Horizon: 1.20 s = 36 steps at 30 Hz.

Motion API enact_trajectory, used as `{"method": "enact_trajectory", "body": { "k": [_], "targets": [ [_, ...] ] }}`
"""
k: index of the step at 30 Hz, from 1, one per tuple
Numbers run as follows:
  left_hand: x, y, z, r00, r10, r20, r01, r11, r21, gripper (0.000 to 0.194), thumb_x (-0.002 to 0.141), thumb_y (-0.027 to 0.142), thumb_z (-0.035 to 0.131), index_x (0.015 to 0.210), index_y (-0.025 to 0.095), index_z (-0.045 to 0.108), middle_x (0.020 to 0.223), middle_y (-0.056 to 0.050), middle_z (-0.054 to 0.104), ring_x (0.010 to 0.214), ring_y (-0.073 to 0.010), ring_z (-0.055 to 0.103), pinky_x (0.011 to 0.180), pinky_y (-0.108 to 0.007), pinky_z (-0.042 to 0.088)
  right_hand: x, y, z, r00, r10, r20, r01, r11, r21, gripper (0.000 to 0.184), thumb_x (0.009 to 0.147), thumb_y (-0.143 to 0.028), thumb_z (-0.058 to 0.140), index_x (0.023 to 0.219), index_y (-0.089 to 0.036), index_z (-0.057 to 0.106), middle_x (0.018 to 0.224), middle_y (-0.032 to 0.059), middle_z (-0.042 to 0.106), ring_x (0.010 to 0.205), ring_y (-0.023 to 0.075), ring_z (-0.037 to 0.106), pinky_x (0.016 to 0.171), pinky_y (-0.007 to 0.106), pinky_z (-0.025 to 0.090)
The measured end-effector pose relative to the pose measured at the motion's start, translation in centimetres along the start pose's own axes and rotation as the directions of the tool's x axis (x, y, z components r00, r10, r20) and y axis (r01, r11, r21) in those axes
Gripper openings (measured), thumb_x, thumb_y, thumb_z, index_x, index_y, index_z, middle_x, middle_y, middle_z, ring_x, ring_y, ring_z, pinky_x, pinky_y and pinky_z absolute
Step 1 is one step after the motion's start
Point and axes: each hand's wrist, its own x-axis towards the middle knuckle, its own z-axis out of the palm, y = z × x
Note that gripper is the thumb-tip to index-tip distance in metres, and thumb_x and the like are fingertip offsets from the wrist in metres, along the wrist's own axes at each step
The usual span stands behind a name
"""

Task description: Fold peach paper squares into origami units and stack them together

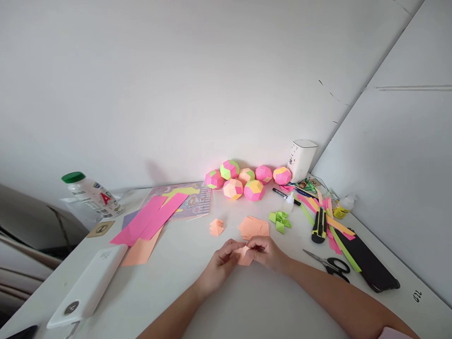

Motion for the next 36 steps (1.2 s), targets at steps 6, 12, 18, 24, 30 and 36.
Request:
{"method": "enact_trajectory", "body": {
  "k": [6, 12, 18, 24, 30, 36],
  "targets": [
    [-0.01, 0.40, -0.17, 0.997, -0.081, 0.011, 0.081, 0.996, -0.042, 0.034, 0.082, 0.039, 0.056, 0.114, 0.028, 0.061, 0.079, 0.000, 0.045, 0.064, -0.0112, 0.043, 0.058, -0.023, 0.039, 0.08, 0.11, -0.19, 1.000, 0.013, 0.013, -0.013, 0.999, 0.043, 0.019, 0.077, -0.034, 0.060, 0.068, -0.017, 0.058, 0.065, -0.0005, 0.049, 0.058, 0.0115, 0.041, 0.054, 0.025, 0.035],
    [0.14, 0.08, -0.06, 0.996, -0.076, -0.050, 0.073, 0.996, -0.052, 0.030, 0.079, 0.037, 0.061, 0.108, 0.028, 0.065, 0.078, 0.002, 0.044, 0.067, -0.0114, 0.044, 0.063, -0.024, 0.040, 0.14, 0.13, -0.22, 1.000, 0.000, -0.004, 0.000, 0.999, 0.044, 0.020, 0.078, -0.033, 0.061, 0.067, -0.016, 0.059, 0.064, -0.0012, 0.048, 0.057, 0.0108, 0.040, 0.052, 0.024, 0.035],
    [0.15, 0.09, 0.00, 0.992, -0.116, -0.044, 0.102, 0.967, -0.232, 0.025, 0.077, 0.035, 0.064, 0.101, 0.027, 0.068, 0.094, -0.001, 0.054, 0.078, -0.0146, 0.054, 0.069, -0.029, 0.045, 0.15, 0.33, -0.26, 1.000, 0.004, -0.003, -0.004, 0.999, 0.045, 0.023, 0.078, -0.036, 0.062, 0.068, -0.016, 0.061, 0.065, -0.0004, 0.050, 0.058, 0.0112, 0.042, 0.053, 0.024, 0.036],
    [0.01, 0.23, 0.08, 0.975, -0.219, -0.039, 0.193, 0.919, -0.345, 0.031, 0.071, 0.034, 0.071, 0.100, 0.023, 0.067, 0.099, -0.004, 0.064, 0.081, -0.0195, 0.062, 0.071, -0.033, 0.049, 0.08, 0.20, -0.26, 0.999, 0.022, 0.044, -0.023, 0.999, 0.024, 0.023, 0.077, -0.036, 0.063, 0.067, -0.016, 0.061, 0.061, -0.0025, 0.045, 0.054, 0.0098, 0.037, 0.049, 0.023, 0.032],
    [0.04, 0.26, 0.33, 0.961, -0.268, -0.070, 0.221, 0.894, -0.390, 0.036, 0.067, 0.036, 0.073, 0.099, 0.020, 0.066, 0.087, -0.006, 0.070, 0.080, -0.0229, 0.066, 0.072, -0.037, 0.050, 0.11, -0.14, -0.18, 1.000, 0.001, 0.028, -0.001, 1.000, 0.021, 0.026, 0.076, -0.039, 0.063, 0.064, -0.017, 0.060, 0.059, -0.0021, 0.046, 0.054, 0.0107, 0.039, 0.049, 0.024, 0.033],
    [0.14, 0.23, 0.42, 0.967, -0.244, -0.071, 0.204, 0.913, -0.354, 0.033, 0.069, 0.037, 0.072, 0.097, 0.019, 0.067, 0.088, -0.005, 0.066, 0.076, -0.0200, 0.063, 0.069, -0.033, 0.049, 0.05, -0.50, -0.12, 1.000, -0.004, -0.014, 0.004, 1.000, 0.026, 0.024, 0.078, -0.037, 0.060, 0.067, -0.016, 0.060, 0.060, -0.0016, 0.046, 0.055, 0.0111, 0.040, 0.051, 0.025, 0.034]
  ]
}}
